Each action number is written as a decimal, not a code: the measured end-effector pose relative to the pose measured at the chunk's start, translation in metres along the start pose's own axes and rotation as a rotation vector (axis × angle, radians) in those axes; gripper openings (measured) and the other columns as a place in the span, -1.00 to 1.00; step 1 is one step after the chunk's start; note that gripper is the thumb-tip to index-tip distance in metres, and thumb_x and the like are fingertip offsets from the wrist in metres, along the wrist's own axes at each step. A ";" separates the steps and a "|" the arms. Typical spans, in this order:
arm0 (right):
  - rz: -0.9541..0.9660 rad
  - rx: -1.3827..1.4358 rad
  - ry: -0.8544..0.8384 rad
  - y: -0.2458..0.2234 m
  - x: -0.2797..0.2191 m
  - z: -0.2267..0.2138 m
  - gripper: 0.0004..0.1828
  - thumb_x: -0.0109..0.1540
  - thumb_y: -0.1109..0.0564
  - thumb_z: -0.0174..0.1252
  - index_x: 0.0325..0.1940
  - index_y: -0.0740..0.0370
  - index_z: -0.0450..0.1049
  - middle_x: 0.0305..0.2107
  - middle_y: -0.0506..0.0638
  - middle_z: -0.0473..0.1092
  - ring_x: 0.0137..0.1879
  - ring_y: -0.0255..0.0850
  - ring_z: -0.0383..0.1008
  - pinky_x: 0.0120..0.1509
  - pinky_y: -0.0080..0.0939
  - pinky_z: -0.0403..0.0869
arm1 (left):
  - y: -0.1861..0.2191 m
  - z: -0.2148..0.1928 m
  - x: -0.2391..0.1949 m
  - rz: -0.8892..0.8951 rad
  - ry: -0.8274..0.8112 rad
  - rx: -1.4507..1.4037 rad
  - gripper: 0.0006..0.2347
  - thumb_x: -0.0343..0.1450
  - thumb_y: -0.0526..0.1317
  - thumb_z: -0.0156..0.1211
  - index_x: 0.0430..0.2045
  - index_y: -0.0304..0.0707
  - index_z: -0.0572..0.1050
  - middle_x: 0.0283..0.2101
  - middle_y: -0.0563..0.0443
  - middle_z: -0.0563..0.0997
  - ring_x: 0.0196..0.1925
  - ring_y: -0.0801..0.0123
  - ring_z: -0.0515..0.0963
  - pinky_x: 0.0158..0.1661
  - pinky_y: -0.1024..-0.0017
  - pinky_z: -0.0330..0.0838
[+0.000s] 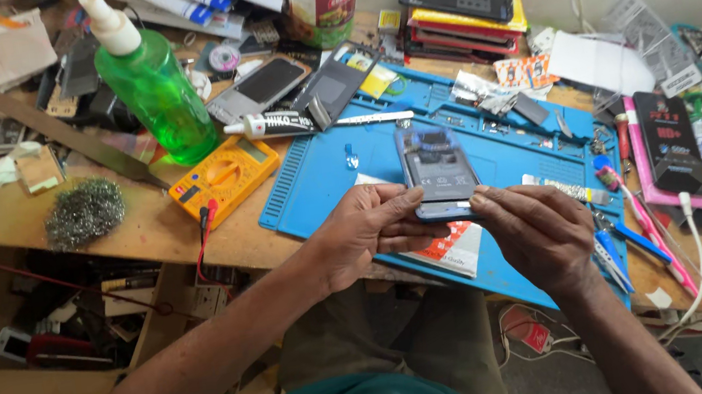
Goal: The person applies adhesive to the interior frame of a disassembled smartphone, then installs the battery and reattaches the back cover. They use a screwdriver to secure internal components and connect a charging cable to test the device.
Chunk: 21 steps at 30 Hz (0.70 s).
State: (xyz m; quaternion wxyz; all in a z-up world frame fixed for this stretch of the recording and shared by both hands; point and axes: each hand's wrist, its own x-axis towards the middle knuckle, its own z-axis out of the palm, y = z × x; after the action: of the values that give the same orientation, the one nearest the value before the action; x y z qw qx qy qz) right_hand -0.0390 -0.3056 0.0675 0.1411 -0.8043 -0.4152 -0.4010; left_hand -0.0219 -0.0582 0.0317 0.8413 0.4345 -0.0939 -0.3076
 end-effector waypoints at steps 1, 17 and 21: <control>0.067 0.033 0.013 -0.001 0.002 -0.002 -0.70 0.16 0.28 0.45 -0.04 0.20 0.61 -0.13 0.00 0.57 -0.09 -0.14 0.60 -0.02 -0.16 0.56 | 0.008 0.003 -0.002 0.005 -0.027 0.011 -0.66 0.55 -0.08 0.07 -0.10 -0.49 0.58 -0.16 -0.18 0.73 -0.15 0.32 0.75 -0.10 0.40 0.65; 0.378 0.154 -0.078 -0.009 0.048 -0.023 -0.72 0.10 0.21 0.45 -0.10 0.15 0.64 -0.30 -0.01 0.59 -0.21 -0.17 0.58 -0.11 -0.18 0.51 | 0.031 0.030 -0.010 1.188 0.271 1.452 -0.78 0.35 -0.43 0.32 -0.15 -0.25 0.58 -0.21 0.00 0.60 -0.15 0.22 0.60 -0.13 0.33 0.57; 0.311 0.199 0.034 -0.012 0.056 -0.027 -0.48 -0.02 0.17 0.39 0.01 0.32 0.52 -0.18 0.13 0.54 -0.09 0.00 0.56 -0.07 -0.08 0.51 | 0.023 0.018 -0.005 1.170 0.446 1.100 -0.89 0.45 -0.38 0.33 -0.20 -0.22 0.58 -0.20 0.06 0.60 -0.12 0.40 0.64 -0.13 0.46 0.62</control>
State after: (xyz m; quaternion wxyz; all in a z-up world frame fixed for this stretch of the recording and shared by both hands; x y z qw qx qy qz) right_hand -0.0435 -0.2820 0.1260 0.2871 -0.8340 -0.3210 -0.3450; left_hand -0.0231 -0.0571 0.0615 0.5319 0.7152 -0.2725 0.3623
